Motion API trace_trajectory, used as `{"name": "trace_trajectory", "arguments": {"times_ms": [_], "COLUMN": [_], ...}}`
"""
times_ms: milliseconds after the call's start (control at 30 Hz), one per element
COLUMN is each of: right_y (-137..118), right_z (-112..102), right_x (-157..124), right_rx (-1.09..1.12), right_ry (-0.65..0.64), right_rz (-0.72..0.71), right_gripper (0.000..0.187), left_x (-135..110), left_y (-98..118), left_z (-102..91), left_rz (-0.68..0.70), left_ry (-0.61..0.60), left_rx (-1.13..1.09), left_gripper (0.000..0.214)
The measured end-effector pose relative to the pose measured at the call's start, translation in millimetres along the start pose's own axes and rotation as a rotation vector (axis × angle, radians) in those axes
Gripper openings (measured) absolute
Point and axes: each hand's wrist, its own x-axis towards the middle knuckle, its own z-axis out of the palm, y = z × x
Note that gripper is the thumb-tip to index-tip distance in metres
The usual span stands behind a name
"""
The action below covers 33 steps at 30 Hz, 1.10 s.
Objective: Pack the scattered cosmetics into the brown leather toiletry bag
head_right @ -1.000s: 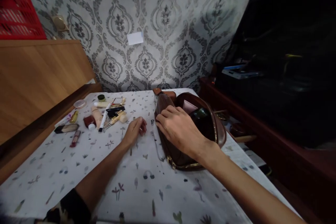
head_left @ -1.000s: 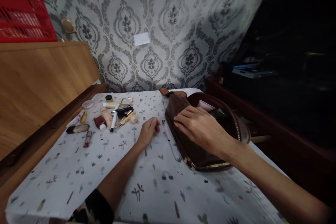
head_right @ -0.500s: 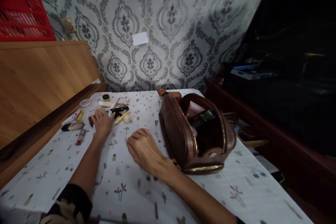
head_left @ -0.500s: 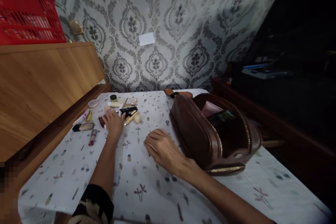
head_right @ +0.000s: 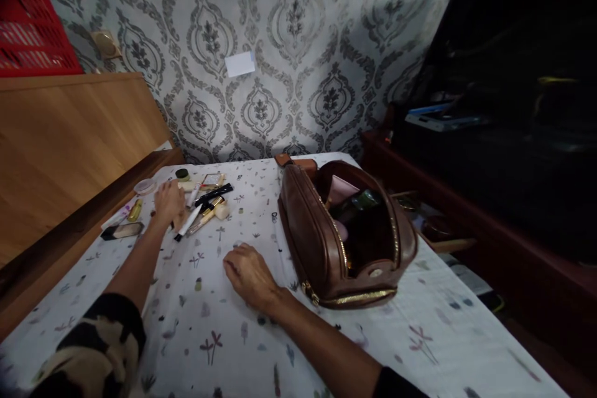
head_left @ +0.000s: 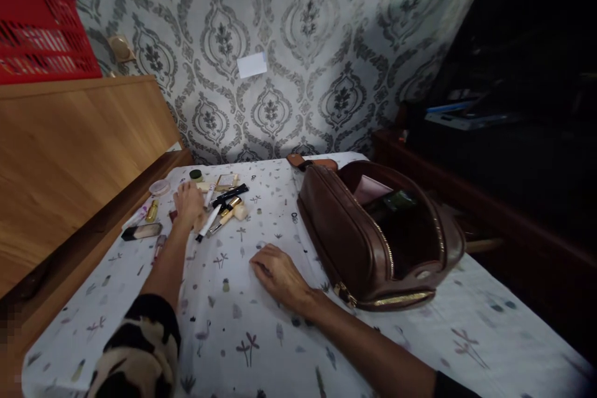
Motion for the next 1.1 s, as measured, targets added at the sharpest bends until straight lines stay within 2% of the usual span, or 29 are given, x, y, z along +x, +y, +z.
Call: {"name": "trace_trajectory", "arguments": {"times_ms": [100, 200, 300, 400, 567, 733, 900, 1100], "right_y": [-1, -1, 0, 0, 0, -1, -1, -1], "right_z": [-1, -2, -3, -3, -2, -1, -1, -1], "right_x": [2, 2, 2, 1, 2, 4, 3, 3], "right_rx": [-0.020, -0.026, -0.020, -0.014, -0.024, -0.037, -0.040, -0.053], "right_ry": [-0.004, -0.024, -0.030, -0.015, -0.023, -0.038, -0.042, -0.051], "right_rz": [0.003, -0.005, -0.005, -0.003, -0.016, -0.001, -0.002, 0.003], "right_gripper": [0.016, 0.016, 0.016, 0.016, 0.018, 0.019, 0.019, 0.018], "left_x": [26, 37, 36, 31, 30, 31, 23, 6], "left_y": [-8, -14, -20, -30, -44, -46, -38, -22], "left_z": [6.9, 16.1, 19.5, 13.7, 3.4, 8.5, 8.3, -0.4], "left_rz": [0.067, 0.110, 0.130, 0.169, 0.224, 0.264, 0.276, 0.174], "left_ry": [-0.103, -0.196, -0.239, -0.232, -0.221, -0.299, -0.234, -0.123], "left_rx": [0.032, 0.073, 0.127, 0.189, 0.261, 0.260, 0.294, 0.319], "left_gripper": [0.056, 0.063, 0.065, 0.065, 0.051, 0.044, 0.039, 0.046]}}
